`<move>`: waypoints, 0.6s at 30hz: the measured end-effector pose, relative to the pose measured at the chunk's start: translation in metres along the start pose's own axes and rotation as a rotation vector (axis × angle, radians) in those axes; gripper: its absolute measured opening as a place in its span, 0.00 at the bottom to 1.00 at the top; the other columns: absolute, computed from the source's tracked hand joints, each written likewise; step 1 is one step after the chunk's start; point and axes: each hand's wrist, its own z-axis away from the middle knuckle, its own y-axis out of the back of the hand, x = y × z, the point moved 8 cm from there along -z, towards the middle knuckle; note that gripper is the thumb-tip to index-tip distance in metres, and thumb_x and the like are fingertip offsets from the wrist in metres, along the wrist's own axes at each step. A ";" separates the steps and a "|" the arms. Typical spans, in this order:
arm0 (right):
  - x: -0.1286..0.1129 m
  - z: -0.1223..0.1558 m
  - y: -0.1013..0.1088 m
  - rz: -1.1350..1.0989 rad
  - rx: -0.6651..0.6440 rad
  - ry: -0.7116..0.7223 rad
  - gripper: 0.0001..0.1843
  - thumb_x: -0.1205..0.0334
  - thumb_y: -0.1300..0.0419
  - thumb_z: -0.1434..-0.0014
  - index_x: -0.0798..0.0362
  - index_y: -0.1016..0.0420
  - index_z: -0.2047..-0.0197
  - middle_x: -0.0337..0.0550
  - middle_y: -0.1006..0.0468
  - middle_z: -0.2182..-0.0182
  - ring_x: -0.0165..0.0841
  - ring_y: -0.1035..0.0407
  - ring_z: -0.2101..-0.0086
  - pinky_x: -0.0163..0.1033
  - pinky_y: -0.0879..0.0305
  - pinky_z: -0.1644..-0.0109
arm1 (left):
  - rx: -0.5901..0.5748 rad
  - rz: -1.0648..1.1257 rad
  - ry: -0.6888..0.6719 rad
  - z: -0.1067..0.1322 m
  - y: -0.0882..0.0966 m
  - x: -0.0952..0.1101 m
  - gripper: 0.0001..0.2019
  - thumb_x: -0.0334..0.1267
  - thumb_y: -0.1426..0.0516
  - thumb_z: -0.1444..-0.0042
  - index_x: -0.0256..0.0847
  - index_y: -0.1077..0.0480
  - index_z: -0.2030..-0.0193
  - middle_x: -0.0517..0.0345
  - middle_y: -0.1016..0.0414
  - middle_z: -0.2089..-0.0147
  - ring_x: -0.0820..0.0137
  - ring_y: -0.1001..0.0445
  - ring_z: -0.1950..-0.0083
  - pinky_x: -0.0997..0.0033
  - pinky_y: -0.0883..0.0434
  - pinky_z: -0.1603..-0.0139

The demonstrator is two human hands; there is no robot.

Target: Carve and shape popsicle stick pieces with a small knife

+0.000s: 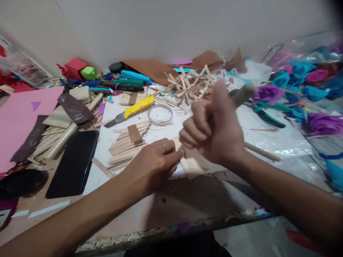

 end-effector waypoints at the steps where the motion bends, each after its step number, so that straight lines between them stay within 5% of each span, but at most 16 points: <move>1: -0.004 -0.002 0.005 -0.036 0.023 0.007 0.42 0.33 0.37 0.37 0.52 0.53 0.84 0.29 0.57 0.88 0.22 0.62 0.87 0.34 0.63 0.82 | -0.013 -0.025 -0.022 0.000 -0.001 0.001 0.10 0.30 0.46 0.30 0.35 0.22 0.58 0.50 0.25 0.62 0.67 0.26 0.62 0.68 0.30 0.64; 8: 0.015 -0.005 0.029 -0.097 -0.015 -0.201 0.41 0.24 0.45 0.39 0.51 0.46 0.84 0.29 0.56 0.88 0.24 0.62 0.85 0.35 0.62 0.81 | -0.050 0.024 -0.037 0.004 0.004 -0.006 0.11 0.31 0.46 0.28 0.37 0.24 0.46 0.49 0.25 0.54 0.69 0.25 0.57 0.70 0.29 0.58; 14: 0.013 -0.002 0.026 -0.043 -0.040 -0.154 0.41 0.18 0.46 0.45 0.50 0.40 0.83 0.31 0.50 0.87 0.25 0.59 0.85 0.36 0.56 0.81 | -0.052 0.048 -0.028 0.006 0.003 -0.009 0.12 0.30 0.45 0.29 0.39 0.26 0.43 0.50 0.25 0.53 0.69 0.26 0.57 0.70 0.30 0.59; 18: 0.010 -0.002 0.025 -0.031 -0.086 -0.109 0.44 0.14 0.56 0.44 0.49 0.44 0.83 0.32 0.51 0.86 0.25 0.57 0.85 0.36 0.53 0.81 | -0.018 0.053 -0.017 0.009 0.001 -0.013 0.14 0.29 0.45 0.29 0.43 0.26 0.41 0.52 0.25 0.54 0.70 0.26 0.58 0.71 0.31 0.61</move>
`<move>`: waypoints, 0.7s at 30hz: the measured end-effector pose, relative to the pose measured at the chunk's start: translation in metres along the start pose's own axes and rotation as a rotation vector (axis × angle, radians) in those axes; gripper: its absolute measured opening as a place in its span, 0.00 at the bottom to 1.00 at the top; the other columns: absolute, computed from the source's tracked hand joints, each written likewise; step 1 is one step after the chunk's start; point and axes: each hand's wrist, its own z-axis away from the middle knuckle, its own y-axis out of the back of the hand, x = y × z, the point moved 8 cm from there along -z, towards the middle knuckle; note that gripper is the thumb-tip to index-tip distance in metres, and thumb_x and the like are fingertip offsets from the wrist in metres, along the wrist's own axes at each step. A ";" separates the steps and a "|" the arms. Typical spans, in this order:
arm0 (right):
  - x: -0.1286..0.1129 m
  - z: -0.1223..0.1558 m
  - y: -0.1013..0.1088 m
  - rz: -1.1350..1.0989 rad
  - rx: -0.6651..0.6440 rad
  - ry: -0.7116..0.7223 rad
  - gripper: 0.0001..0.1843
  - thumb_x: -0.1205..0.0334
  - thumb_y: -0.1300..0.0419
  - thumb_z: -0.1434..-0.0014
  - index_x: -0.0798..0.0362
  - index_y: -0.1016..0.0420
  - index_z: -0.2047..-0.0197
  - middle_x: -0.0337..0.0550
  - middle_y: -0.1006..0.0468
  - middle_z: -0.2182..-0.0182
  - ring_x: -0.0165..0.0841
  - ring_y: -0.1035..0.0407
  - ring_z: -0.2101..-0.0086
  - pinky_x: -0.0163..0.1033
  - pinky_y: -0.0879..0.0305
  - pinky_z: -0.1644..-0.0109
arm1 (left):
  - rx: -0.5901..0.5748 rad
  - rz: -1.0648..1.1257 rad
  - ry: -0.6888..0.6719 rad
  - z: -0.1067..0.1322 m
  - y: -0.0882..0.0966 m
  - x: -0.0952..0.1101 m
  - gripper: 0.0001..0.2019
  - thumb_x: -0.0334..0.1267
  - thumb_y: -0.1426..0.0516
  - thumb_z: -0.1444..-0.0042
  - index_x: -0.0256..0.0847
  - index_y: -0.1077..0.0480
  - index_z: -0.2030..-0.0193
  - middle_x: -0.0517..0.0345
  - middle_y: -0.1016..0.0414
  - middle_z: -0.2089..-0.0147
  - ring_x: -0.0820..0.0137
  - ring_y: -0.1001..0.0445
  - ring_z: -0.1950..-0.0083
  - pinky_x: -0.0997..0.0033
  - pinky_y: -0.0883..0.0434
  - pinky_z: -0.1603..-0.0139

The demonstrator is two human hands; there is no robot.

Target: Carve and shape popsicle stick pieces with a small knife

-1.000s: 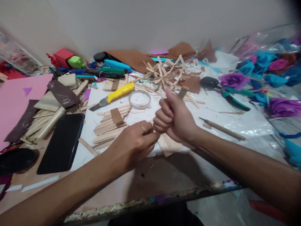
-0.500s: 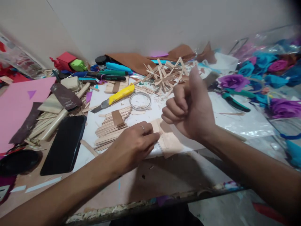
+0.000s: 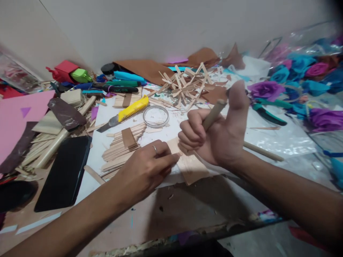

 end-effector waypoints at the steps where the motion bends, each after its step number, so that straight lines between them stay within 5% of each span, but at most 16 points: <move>1: -0.001 0.000 -0.001 -0.004 -0.023 0.014 0.44 0.14 0.57 0.43 0.49 0.46 0.84 0.32 0.52 0.87 0.25 0.58 0.85 0.36 0.53 0.81 | 0.002 0.002 0.003 0.000 -0.001 -0.001 0.14 0.29 0.45 0.29 0.43 0.26 0.42 0.52 0.25 0.54 0.70 0.26 0.58 0.71 0.31 0.61; 21: 0.008 -0.001 -0.011 -0.001 -0.312 0.007 0.40 0.20 0.49 0.42 0.46 0.46 0.83 0.31 0.51 0.88 0.27 0.54 0.86 0.37 0.51 0.82 | -0.029 0.061 0.009 -0.003 0.003 0.002 0.15 0.26 0.46 0.30 0.42 0.26 0.41 0.52 0.24 0.55 0.68 0.26 0.57 0.70 0.30 0.60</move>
